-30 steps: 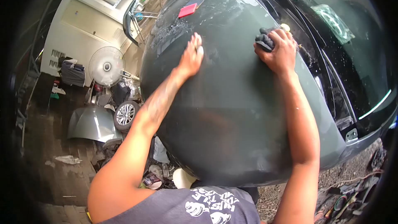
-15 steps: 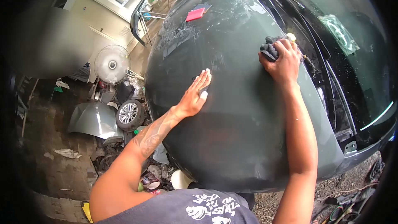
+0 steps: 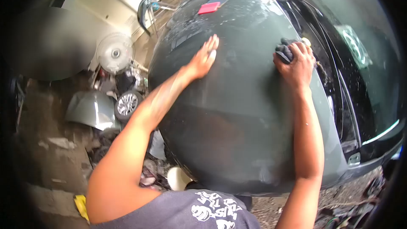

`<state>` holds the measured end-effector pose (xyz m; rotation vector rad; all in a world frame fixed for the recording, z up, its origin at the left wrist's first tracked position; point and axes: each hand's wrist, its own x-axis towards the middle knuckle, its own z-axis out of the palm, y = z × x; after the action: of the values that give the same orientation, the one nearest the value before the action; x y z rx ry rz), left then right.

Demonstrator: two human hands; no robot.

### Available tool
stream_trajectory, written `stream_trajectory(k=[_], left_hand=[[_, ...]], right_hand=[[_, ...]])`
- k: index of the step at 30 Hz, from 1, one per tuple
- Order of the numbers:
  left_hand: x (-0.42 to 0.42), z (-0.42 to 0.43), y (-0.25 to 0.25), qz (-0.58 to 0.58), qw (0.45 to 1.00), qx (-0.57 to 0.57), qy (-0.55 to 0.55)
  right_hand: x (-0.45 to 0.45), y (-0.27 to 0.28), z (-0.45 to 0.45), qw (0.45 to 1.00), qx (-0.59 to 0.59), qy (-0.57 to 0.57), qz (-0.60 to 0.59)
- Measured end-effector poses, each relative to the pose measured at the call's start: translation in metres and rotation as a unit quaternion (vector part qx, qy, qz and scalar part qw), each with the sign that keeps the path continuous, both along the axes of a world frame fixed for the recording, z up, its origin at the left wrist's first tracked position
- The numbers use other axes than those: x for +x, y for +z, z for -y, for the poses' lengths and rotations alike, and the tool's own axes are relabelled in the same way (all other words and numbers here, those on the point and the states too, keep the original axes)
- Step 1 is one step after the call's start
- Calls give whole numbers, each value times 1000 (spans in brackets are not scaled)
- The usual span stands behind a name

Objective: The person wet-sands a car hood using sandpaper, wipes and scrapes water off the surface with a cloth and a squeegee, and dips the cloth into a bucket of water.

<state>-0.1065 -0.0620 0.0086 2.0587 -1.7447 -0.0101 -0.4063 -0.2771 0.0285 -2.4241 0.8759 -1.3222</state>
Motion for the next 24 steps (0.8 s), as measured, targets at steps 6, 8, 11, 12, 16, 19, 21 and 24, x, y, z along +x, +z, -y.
stream_trajectory(k=[6, 8, 11, 12, 16, 19, 21, 24], left_hand=[[-68, -11, -4, 267, 957, 111, 22], [-143, -122, 33, -209, 977, -16, 42], [-206, -301, 0, -306, 920, -175, 169], [-229, -361, -9, -309, 887, -221, 263], [-330, -580, -118, -273, 701, 67, 656], [-390, -667, -157, -424, 358, -79, 828], [-448, -704, -208, -431, 319, -63, 841], [-509, -736, -287, -417, 273, -29, 867]], right_hand=[[4, -31, 56, 990, -117, 68, -27], [0, -14, 37, 977, -126, -83, -152], [1, -36, 82, 980, -163, 55, -100], [3, -25, 71, 986, -86, 96, -104], [30, -36, 45, 968, -135, -17, -212], [77, -28, -122, 954, -108, 249, -127], [103, -32, -221, 909, -232, 315, -142], [130, -31, -401, 843, -13, 510, -173]])
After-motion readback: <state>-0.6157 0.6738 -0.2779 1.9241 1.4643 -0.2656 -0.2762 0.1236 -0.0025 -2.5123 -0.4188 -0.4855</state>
